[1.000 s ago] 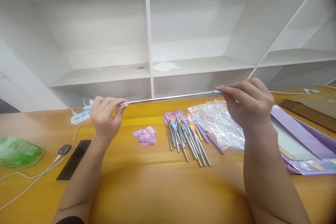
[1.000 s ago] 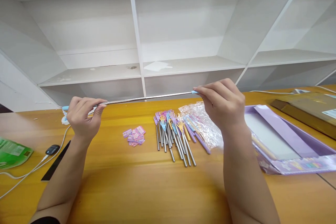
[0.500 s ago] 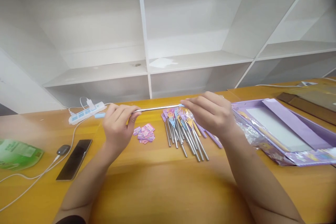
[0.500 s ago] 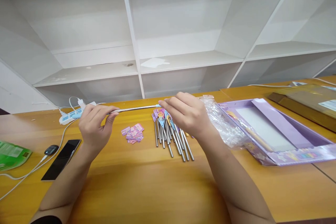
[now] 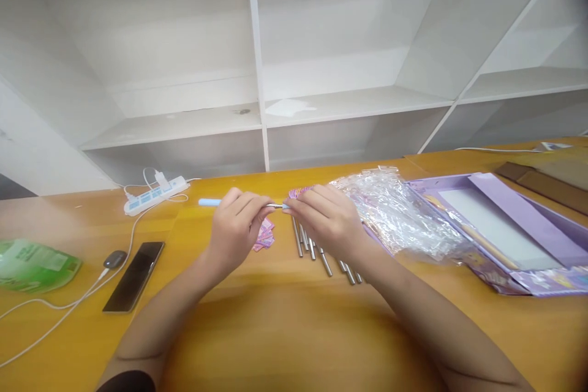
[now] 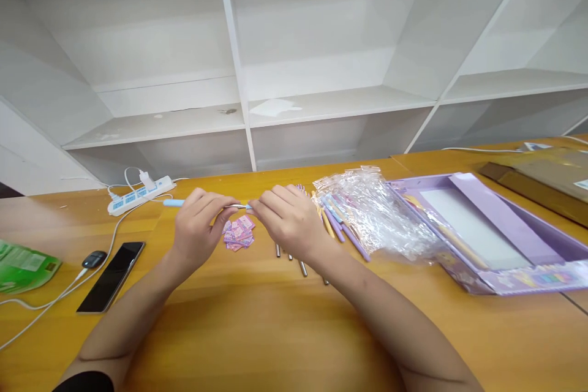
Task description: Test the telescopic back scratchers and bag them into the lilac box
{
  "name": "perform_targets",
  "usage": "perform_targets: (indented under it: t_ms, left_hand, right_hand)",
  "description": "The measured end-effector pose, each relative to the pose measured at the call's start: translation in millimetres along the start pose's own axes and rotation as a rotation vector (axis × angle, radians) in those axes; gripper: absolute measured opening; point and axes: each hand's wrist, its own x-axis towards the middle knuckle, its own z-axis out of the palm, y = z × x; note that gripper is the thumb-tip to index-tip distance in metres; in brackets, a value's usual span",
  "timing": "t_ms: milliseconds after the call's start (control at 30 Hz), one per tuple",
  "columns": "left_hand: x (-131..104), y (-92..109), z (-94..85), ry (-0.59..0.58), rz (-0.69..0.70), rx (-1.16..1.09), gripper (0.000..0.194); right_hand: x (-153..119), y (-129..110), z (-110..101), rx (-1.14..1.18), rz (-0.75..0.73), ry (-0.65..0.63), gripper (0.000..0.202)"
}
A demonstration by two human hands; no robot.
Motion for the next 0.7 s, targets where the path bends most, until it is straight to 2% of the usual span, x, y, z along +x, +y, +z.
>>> perform_targets:
  t_ms: [67,233,467,567,700]
  left_hand:
    - [-2.1,-3.0,6.5,-0.066,-0.015,-0.003,0.01]
    - [-12.9,-2.3,20.2,-0.37,-0.13,0.043,0.026]
    - [-11.1,-3.9,17.0,-0.614,-0.324,-0.013,0.02]
    - [-4.9,-0.1,12.5,-0.707,-0.412,-0.195,0.023]
    - [0.8,7.8,5.8,-0.818,-0.602,-0.576,0.034]
  right_hand:
    - [0.1,12.6,-5.0,-0.013,-0.008,-0.049,0.002]
    - [-3.7,35.4,-9.3,-0.054,0.027,-0.141,0.005]
    - [-8.1,44.4,-3.0,-0.068,-0.009,-0.18,0.023]
    - [-8.8,46.8,-1.6,-0.077,-0.038,-0.14,0.024]
    - [-9.8,50.8,1.3,-0.091,-0.019,-0.075,0.022]
